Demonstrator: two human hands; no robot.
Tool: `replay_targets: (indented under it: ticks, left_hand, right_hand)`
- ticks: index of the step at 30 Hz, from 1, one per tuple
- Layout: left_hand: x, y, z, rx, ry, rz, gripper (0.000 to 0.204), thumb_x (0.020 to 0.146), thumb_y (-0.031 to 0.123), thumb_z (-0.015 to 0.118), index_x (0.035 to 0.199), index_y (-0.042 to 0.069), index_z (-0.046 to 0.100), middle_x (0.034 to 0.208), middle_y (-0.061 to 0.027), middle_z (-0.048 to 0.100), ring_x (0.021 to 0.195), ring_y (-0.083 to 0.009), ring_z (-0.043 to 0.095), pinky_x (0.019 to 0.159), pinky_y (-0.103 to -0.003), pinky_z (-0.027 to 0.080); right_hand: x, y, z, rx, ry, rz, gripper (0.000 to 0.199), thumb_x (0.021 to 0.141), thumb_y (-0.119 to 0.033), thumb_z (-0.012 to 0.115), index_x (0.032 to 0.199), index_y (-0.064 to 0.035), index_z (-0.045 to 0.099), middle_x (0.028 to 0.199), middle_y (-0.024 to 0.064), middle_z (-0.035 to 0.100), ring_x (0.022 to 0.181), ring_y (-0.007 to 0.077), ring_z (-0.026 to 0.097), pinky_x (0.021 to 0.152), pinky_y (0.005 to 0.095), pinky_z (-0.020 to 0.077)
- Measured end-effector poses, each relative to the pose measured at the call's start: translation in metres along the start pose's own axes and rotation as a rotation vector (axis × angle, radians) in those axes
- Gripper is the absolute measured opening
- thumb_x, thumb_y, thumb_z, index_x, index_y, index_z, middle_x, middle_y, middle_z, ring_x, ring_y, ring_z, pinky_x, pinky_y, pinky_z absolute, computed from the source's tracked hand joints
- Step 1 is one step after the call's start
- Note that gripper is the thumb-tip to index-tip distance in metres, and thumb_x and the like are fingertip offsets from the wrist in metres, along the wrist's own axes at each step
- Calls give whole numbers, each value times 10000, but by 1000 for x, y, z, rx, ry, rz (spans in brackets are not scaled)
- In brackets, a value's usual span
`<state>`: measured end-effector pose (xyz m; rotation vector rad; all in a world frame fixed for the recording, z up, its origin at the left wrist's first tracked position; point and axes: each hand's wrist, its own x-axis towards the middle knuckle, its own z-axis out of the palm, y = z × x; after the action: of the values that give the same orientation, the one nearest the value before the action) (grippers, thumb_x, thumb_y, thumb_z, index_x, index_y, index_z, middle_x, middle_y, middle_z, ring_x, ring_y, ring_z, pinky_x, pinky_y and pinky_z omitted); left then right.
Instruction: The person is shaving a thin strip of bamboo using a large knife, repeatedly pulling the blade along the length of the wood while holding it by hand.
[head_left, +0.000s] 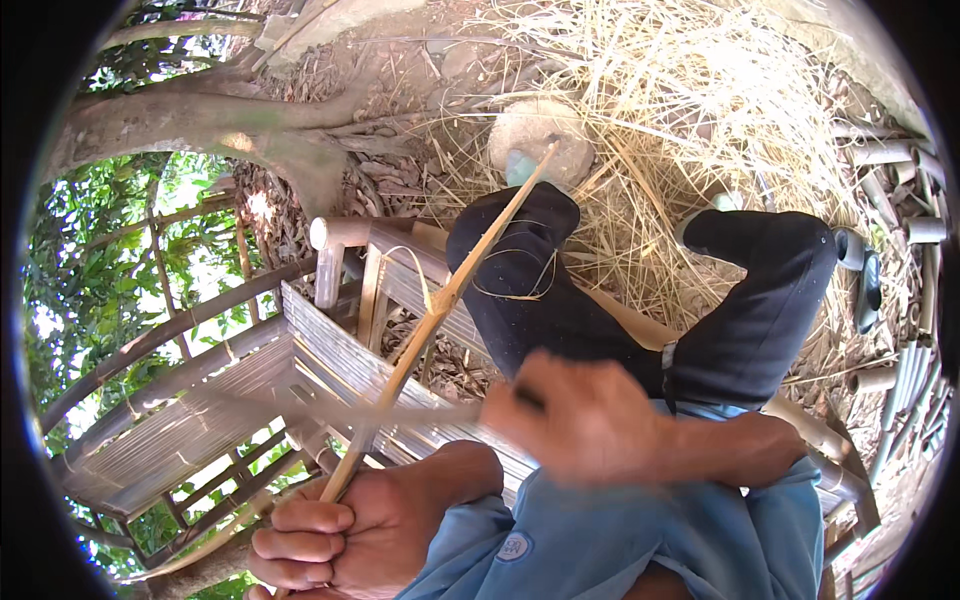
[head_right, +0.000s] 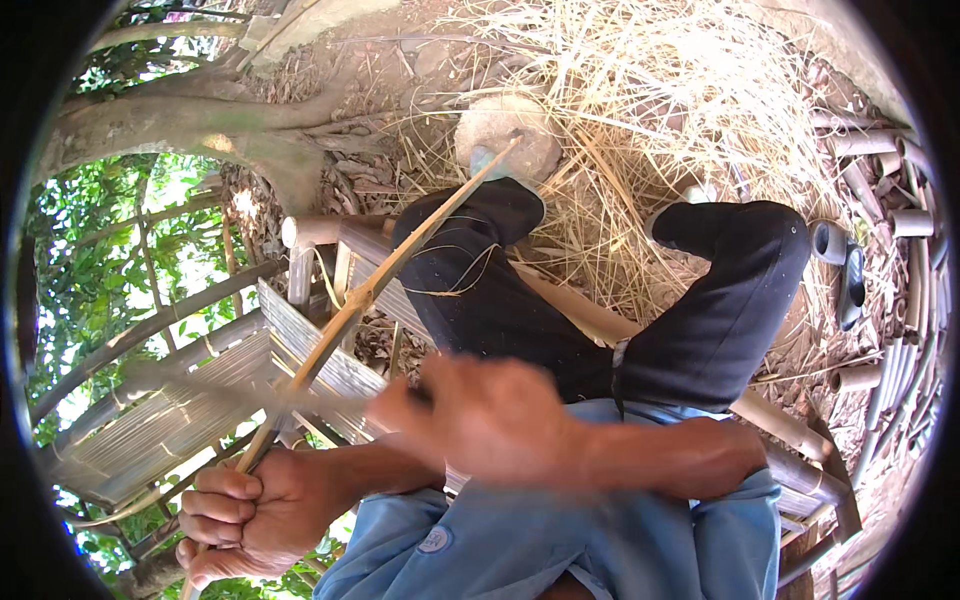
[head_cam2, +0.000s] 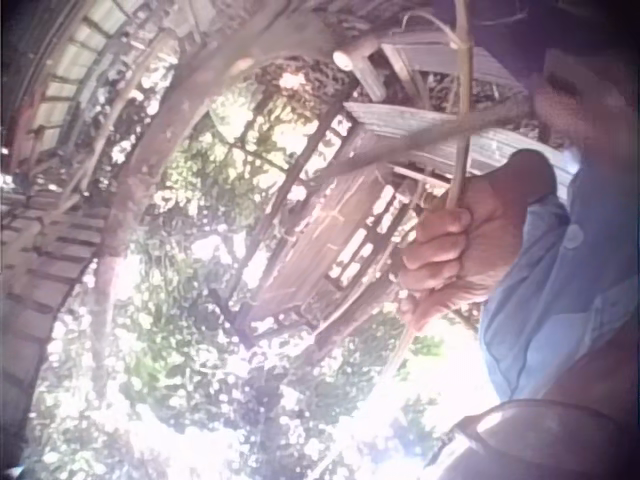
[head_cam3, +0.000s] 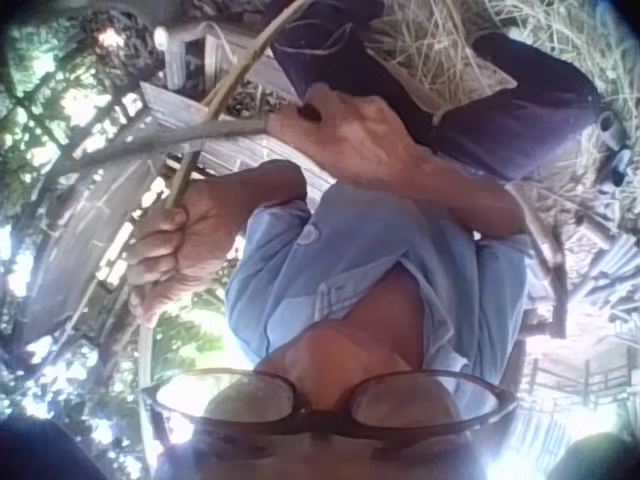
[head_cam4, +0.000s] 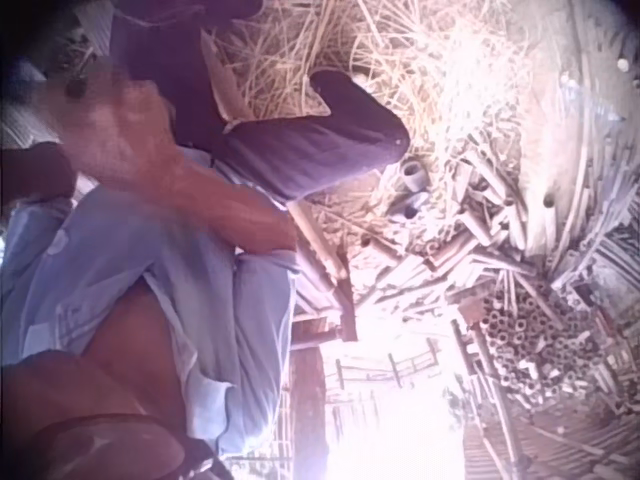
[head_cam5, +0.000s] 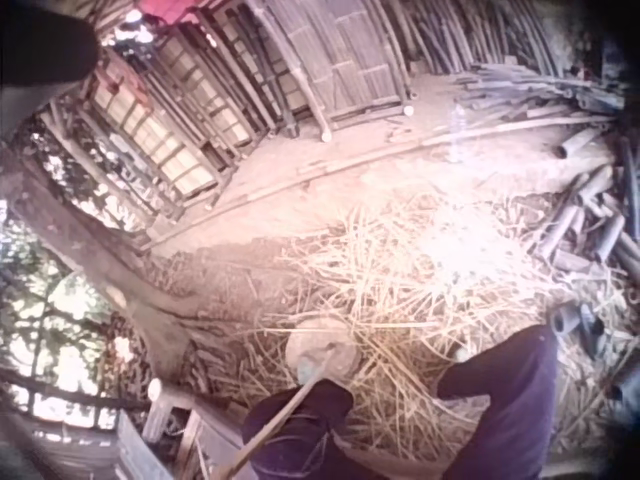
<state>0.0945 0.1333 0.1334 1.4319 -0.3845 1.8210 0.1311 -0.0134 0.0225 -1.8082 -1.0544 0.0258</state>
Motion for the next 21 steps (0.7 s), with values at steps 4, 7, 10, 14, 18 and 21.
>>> replay_targets:
  ticks: [4, 7, 10, 14, 18, 21]
  left_hand:
    - [9, 5, -3, -37, -30, -48, 220, 1080, 230, 503, 951, 72, 417, 671, 41, 266, 514, -74, 249, 407, -213, 249]
    - [-4, -4, -8, -30, 14, 8, 216, 1078, 228, 494, 951, 71, 420, 673, 44, 271, 523, -73, 262, 414, -211, 255]
    - [1, 5, 7, 96, -65, 13, 205, 1078, 208, 474, 950, 61, 410, 693, 34, 267, 534, -75, 258, 419, -213, 257]
    - [0, -7, -2, 7, -24, -29, 214, 1078, 208, 457, 919, 74, 404, 693, 37, 272, 523, -66, 263, 405, -206, 259]
    - [6, -16, 7, 151, 99, -2, 281, 1096, 264, 440, 864, 110, 410, 675, 53, 284, 492, -45, 298, 378, -190, 267]
    - [10, -19, 13, 271, 169, 20, 257, 1113, 271, 405, 913, 111, 428, 685, 52, 293, 483, -47, 314, 345, -164, 291]
  right_hand:
    - [4, 23, 1, -68, -69, 125, 185, 799, -101, 651, 977, -86, 600, 711, 108, 523, 635, 207, 644, 456, 361, 504]
    - [3, -10, -17, -76, -123, -45, 70, 884, -112, 613, 922, -81, 563, 735, 130, 559, 649, 263, 663, 463, 393, 512]
    - [3, 73, 15, -287, -15, 249, 166, 879, -132, 608, 1033, -75, 581, 709, 110, 571, 519, 251, 646, 417, 377, 507]
    - [-3, 67, 6, -251, -6, 74, 159, 872, -116, 614, 1019, -88, 559, 741, 122, 554, 589, 271, 664, 460, 379, 534]
    - [-7, 120, 50, -28, -32, 171, 116, 909, -130, 608, 1006, -92, 556, 784, 145, 575, 584, 341, 637, 452, 430, 520]
    - [0, 175, 67, -81, -12, 259, 106, 950, -159, 580, 1026, -97, 539, 784, 175, 577, 609, 380, 633, 492, 465, 513]
